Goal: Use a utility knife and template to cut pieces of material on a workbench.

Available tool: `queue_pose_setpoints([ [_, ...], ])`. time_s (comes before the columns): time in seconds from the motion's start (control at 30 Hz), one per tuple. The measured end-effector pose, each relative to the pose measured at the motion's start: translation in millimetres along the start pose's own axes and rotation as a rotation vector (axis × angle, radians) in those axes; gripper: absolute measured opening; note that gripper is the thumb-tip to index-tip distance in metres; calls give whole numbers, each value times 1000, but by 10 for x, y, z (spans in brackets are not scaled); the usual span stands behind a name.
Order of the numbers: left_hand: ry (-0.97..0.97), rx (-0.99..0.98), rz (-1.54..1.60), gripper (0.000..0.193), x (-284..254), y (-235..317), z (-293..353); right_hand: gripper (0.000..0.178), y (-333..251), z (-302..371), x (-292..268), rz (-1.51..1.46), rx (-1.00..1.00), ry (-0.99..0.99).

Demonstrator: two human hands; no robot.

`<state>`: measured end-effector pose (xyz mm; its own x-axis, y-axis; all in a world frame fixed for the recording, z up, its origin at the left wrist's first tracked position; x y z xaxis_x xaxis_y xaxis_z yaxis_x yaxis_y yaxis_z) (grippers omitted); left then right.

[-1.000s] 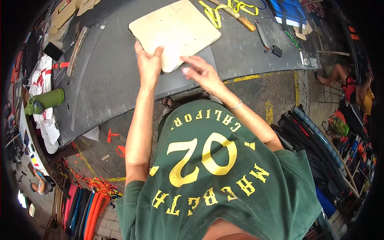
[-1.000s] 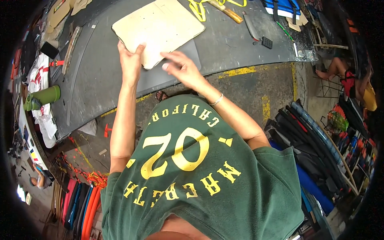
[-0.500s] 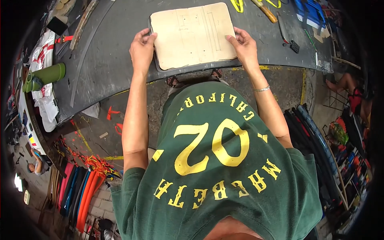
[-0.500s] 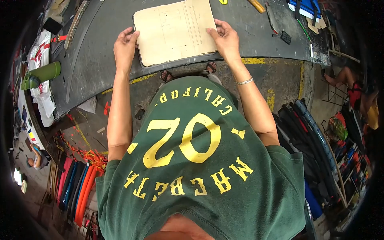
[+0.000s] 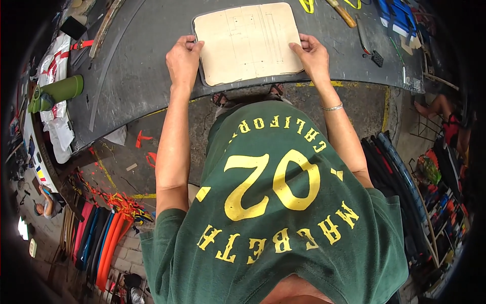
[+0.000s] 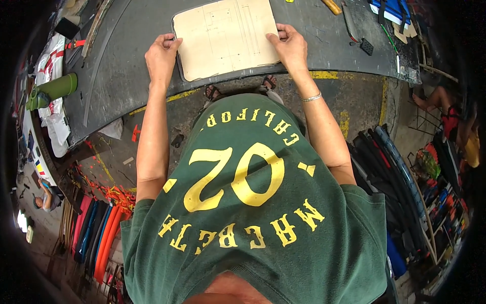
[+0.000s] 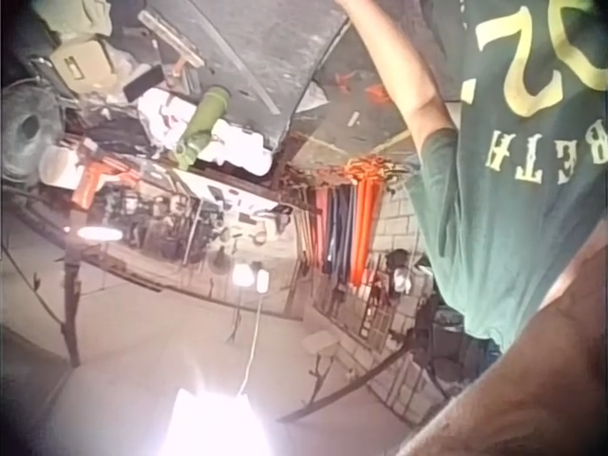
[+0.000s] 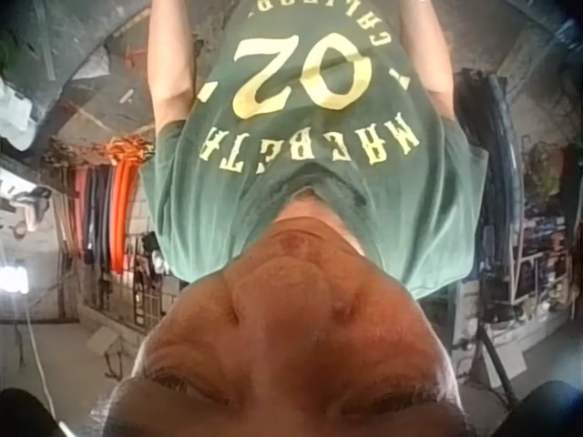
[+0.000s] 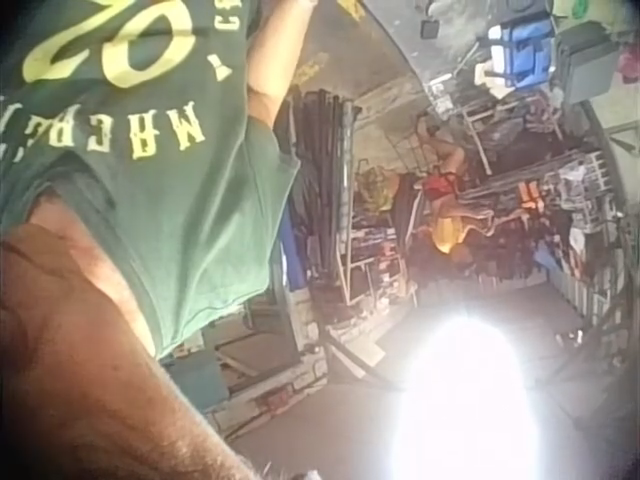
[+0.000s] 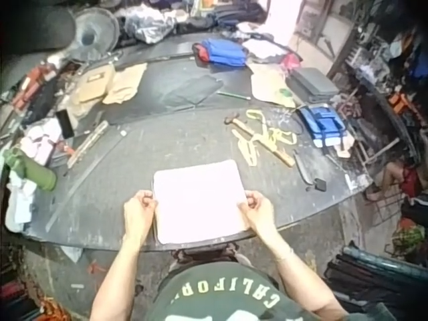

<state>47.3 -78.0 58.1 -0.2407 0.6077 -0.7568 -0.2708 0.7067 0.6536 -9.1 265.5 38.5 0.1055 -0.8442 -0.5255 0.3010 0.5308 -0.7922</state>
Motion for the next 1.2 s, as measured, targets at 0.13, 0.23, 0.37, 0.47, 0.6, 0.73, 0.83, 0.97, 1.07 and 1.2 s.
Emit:
queue_pose_setpoints([
  [0.13,-1,11,-38,35,7,-12,-14,45,-12,-19,-8,82,-8,6],
  [0.23,-9,23,-54,35,14,-22,-37,48,-38,0,-17,119,-19,18],
  [0.37,-8,44,-51,34,36,-69,-59,48,-99,3,-63,167,-10,10],
  [0.47,-4,59,-75,32,22,-97,-71,46,-109,-68,-69,259,-88,15],
  [0.6,-12,38,-72,32,29,-115,-81,43,-103,-138,-111,343,-76,25],
  [0.73,-19,45,-74,32,46,-114,-98,39,-14,-188,-128,324,-83,31],
  [0.83,-13,46,-70,32,40,-113,-107,37,9,-210,-109,317,-146,49],
  [0.97,-21,35,-77,32,48,-110,-102,36,39,-214,-104,322,-154,54],
  [1.07,-32,37,-69,32,57,-122,-108,35,39,-202,-107,308,-150,55],
  [1.2,-15,26,-39,32,60,-158,-95,35,29,-192,-101,293,-147,37],
])
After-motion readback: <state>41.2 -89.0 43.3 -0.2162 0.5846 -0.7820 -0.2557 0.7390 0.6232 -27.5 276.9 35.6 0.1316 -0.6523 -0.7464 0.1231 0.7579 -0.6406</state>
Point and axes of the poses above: each hand's wrist, its own z-axis away from the middle knuckle, its own x-axis out of the palm, y = z × x, the point moved 5 cm from there along -z, towards the middle knuckle, and after that the axes turned 6 degrees about x, right-handed, at the moved point
